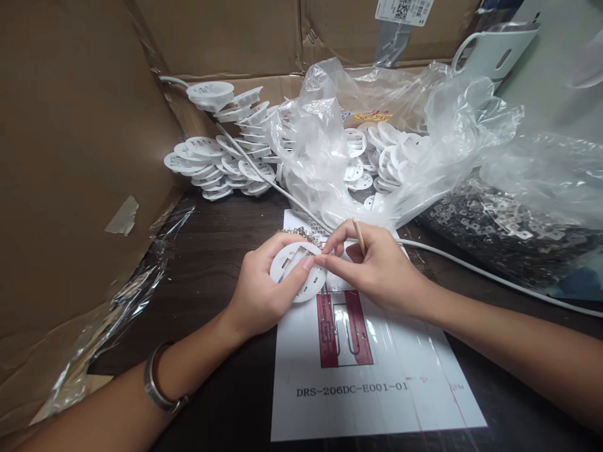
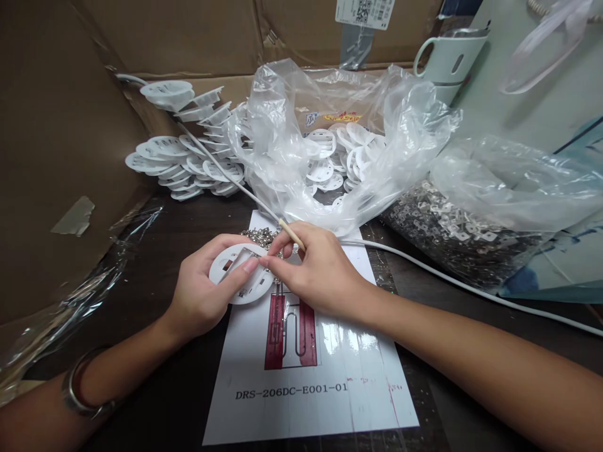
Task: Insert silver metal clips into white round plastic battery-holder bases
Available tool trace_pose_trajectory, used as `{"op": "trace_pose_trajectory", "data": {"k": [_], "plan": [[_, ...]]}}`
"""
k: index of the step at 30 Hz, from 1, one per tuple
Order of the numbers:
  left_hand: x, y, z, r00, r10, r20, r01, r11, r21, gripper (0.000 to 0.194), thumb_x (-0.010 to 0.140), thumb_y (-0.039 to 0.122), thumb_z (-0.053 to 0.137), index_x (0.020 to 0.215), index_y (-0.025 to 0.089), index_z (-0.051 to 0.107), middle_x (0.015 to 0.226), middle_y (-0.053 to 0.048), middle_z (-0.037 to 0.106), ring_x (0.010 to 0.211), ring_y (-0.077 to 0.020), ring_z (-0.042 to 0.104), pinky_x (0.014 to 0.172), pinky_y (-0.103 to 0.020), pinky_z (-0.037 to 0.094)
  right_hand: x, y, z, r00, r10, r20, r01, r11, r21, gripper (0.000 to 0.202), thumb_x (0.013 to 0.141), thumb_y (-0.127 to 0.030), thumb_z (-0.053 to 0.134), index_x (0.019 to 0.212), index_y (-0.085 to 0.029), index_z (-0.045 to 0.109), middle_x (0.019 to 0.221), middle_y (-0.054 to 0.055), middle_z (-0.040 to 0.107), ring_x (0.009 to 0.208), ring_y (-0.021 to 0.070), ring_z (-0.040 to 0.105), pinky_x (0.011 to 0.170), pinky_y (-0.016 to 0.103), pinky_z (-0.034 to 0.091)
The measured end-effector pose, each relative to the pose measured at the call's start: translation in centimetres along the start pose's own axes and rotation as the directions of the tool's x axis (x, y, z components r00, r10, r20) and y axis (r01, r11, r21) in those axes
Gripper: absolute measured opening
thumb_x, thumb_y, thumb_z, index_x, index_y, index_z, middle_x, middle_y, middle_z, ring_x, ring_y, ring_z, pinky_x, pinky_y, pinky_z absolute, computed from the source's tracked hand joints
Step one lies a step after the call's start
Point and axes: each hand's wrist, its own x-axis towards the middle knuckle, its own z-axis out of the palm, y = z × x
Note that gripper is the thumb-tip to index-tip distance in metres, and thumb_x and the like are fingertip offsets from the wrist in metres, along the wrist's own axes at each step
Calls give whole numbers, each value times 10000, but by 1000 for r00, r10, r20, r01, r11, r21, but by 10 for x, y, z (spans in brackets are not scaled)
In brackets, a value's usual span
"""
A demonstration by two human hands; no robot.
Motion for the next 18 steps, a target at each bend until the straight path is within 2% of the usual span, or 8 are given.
{"op": "trace_pose_trajectory", "data": {"k": [3,6,8,14,18], "plan": [[1,1,0,1000,-8,7,8,1000,-3,103,821,271,605,882,188,612,733,12,642,582,-107,558,511,-210,429,3,0,-3,981,156,116,-174,969,174,248,745,-322,736,834,-161,571,698,-44,499,515,49,408,465,193,311],[1,2,-1,1000,-5,11,5,1000,7,92,810,269,603,853,190,619,733,10,647,587,-114,562,522,-221,439,5,1,-5,939,220,264,-295,910,291,248,733,-294,749,816,-150,566,666,-55,470,497,41,396,441,182,290],[2,1,-1,1000,-3,8,3,1000,10,92,805,270,604,842,188,623,729,9,647,595,-118,567,528,-225,444,6,2,-6,926,215,311,-318,888,331,213,741,-263,743,800,-138,581,672,-46,492,531,47,426,464,177,311],[3,-1,-1,999,9,30,-9,1000,-5,79,798,250,610,839,185,627,736,20,647,620,-109,573,550,-206,446,8,2,-4,935,170,311,-295,860,417,214,686,-134,769,709,-118,557,663,-55,520,485,14,389,446,153,306],[3,1,-2,998,4,58,-2,1000,-27,59,800,236,609,830,188,624,715,35,631,591,-89,548,529,-186,429,7,3,-4,923,170,345,-321,834,449,227,681,-152,776,716,-126,554,603,-75,483,451,10,353,420,151,277]]}}
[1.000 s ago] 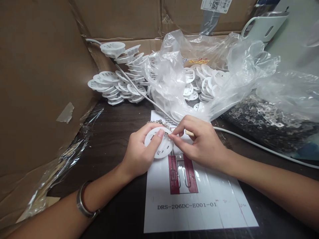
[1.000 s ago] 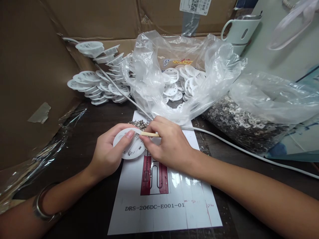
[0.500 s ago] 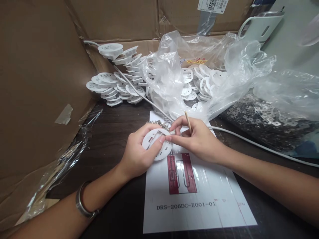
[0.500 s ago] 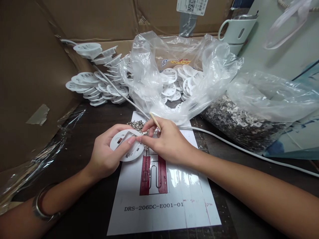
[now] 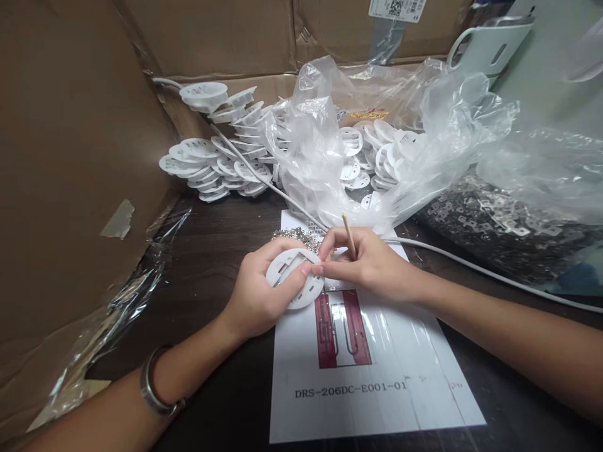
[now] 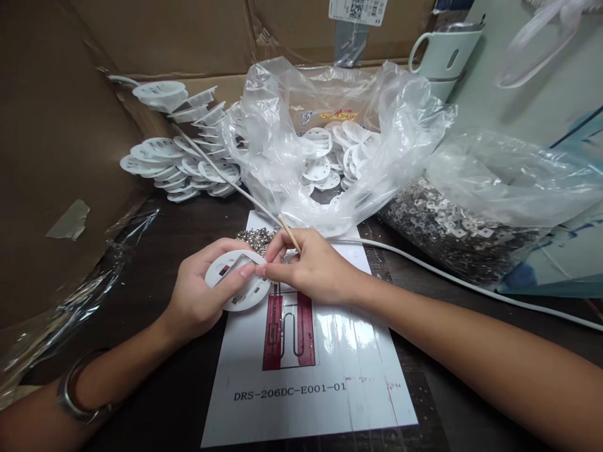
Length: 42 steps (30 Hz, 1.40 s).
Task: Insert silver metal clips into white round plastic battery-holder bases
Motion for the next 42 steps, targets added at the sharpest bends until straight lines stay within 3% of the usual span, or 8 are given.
{"op": "trace_pose_trajectory", "data": {"k": [5,7,11,14,19,22,29,42], "plan": [[0,2,1,998,-59,-30,58,998,-32,67,799,251,609,811,185,613,654,37,596,540,-86,515,485,-188,406,0,8,-2,995,-93,-37,95,994,63,188,771,-296,700,772,-133,605,613,-40,533,404,18,306,368,175,214],[1,2,1,996,-81,-41,79,996,-47,76,792,259,608,808,185,611,642,35,592,530,-91,513,472,-194,401,2,11,-2,980,-152,-127,169,976,138,270,845,-371,576,756,-123,631,649,1,581,380,29,329,356,194,271],[1,0,0,993,-108,-55,105,993,-52,94,779,273,610,809,185,622,664,21,612,539,-104,530,481,-212,413,7,14,-3,930,-197,-309,260,949,180,472,879,-520,454,702,-125,644,637,63,624,527,137,592,484,265,487],[1,-1,-1,990,-125,-71,122,991,-45,119,770,293,613,817,185,635,676,12,625,548,-116,545,492,-227,425,8,15,-4,923,-196,-330,260,952,162,545,884,-601,443,672,-136,631,555,52,615,447,129,583,442,256,476],[3,-3,-1,987,-132,-90,131,991,-19,133,773,308,617,827,191,652,681,14,631,569,-123,561,517,-231,443,4,21,-1,900,-311,-306,373,912,170,226,774,-325,736,723,-151,601,643,10,666,415,86,574,406,198,460],[3,-3,0,987,-126,-100,125,992,-16,130,775,298,620,844,193,654,687,18,631,569,-116,550,518,-224,437,1,26,5,898,-329,-293,386,908,163,156,753,-216,755,796,-166,613,637,-13,663,469,95,611,411,173,472],[3,-1,0,990,-131,-45,126,987,-97,107,782,279,610,800,173,622,638,27,572,537,-96,494,488,-209,392,1,32,10,825,-470,-315,492,870,-10,99,836,-210,674,773,-155,621,603,-22,638,494,62,604,456,132,489],[3,-2,0,994,-100,-51,96,992,-79,104,782,281,613,818,184,623,662,26,601,545,-101,511,492,-216,396,-1,34,10,789,-540,-292,539,837,-92,73,860,-211,650,819,-169,606,732,-16,662,504,52,599,444,140,471]]}}
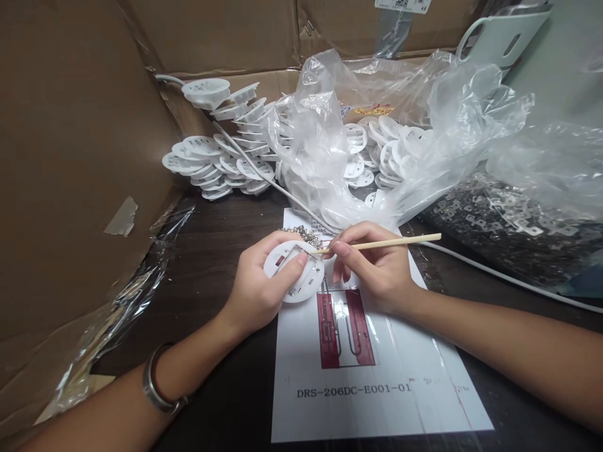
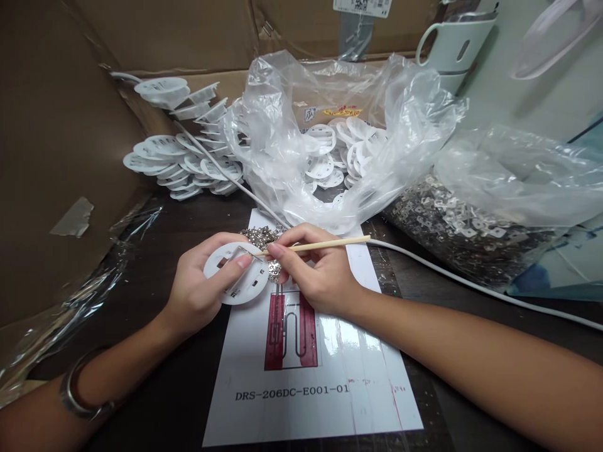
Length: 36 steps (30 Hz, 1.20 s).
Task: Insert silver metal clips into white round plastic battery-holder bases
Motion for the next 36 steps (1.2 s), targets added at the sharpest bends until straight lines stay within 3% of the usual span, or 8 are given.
{"op": "trace_pose_trajectory", "data": {"k": [9,23,29,36], "plan": [[0,3,0,1000,-27,-8,27,998,57,142,773,315,603,814,181,630,702,-3,636,563,-126,544,495,-237,420,-2,-1,0,999,37,3,-37,999,-17,77,861,-214,647,811,-182,600,730,-20,657,505,57,587,443,168,457],[2,1,2,1000,-6,-16,7,994,113,148,772,292,606,850,173,649,724,-2,661,588,-128,575,517,-229,447,0,-2,2,999,-43,1,42,987,-157,48,837,-173,654,801,-173,623,608,-31,593,477,69,536,423,198,405],[3,3,3,999,-24,-40,30,988,149,159,751,294,620,845,173,660,731,-5,674,608,-137,592,545,-234,481,0,-3,4,985,-174,22,172,933,-317,57,854,-181,634,798,-172,638,812,28,677,747,135,633,665,284,522],[3,4,4,993,-89,-76,98,988,120,149,767,289,616,843,169,662,715,-4,667,619,-139,591,561,-229,487,-4,-2,4,999,-24,-24,18,973,-231,100,902,-255,592,888,-168,639,912,41,705,769,135,668,668,274,557]]}}
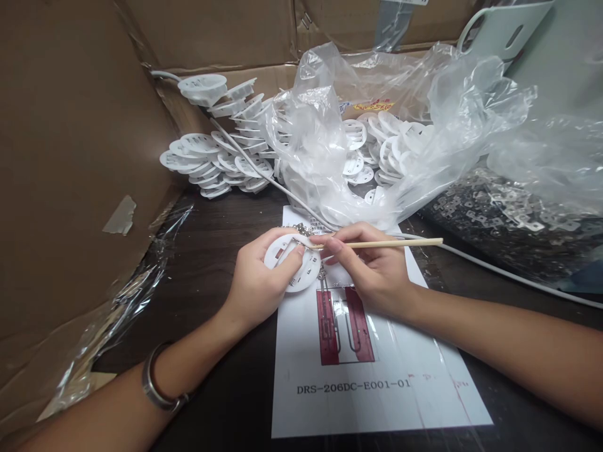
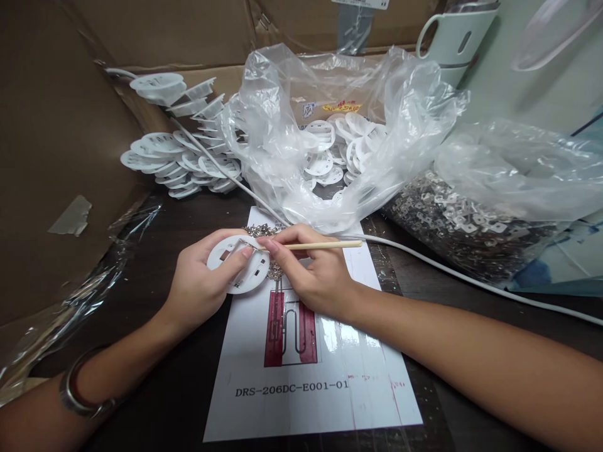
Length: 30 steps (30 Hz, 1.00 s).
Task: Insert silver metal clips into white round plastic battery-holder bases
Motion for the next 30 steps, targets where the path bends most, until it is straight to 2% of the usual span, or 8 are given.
{"op": "trace_pose_trajectory", "data": {"k": [11,23,30], "plan": [[0,0,1,1000,-6,4,6,1000,-8,141,795,290,607,848,169,654,712,-1,654,623,-139,583,560,-228,479,1,1,1,1000,13,10,-13,1000,4,82,900,-241,598,864,-180,639,917,26,707,855,135,679,756,273,563],[-1,-4,2,1000,-4,2,4,1000,30,148,806,289,605,872,170,662,741,2,661,646,-134,586,587,-224,470,2,3,1,999,43,29,-43,999,-21,123,905,-277,592,872,-176,652,840,22,685,799,120,666,701,236,549],[-1,-4,1,1000,0,-1,0,999,32,138,805,283,605,870,174,661,741,6,661,652,-132,588,587,-221,471,1,3,1,998,55,41,-54,998,-22,143,914,-295,580,876,-170,640,888,32,689,829,126,663,704,238,542]]}}
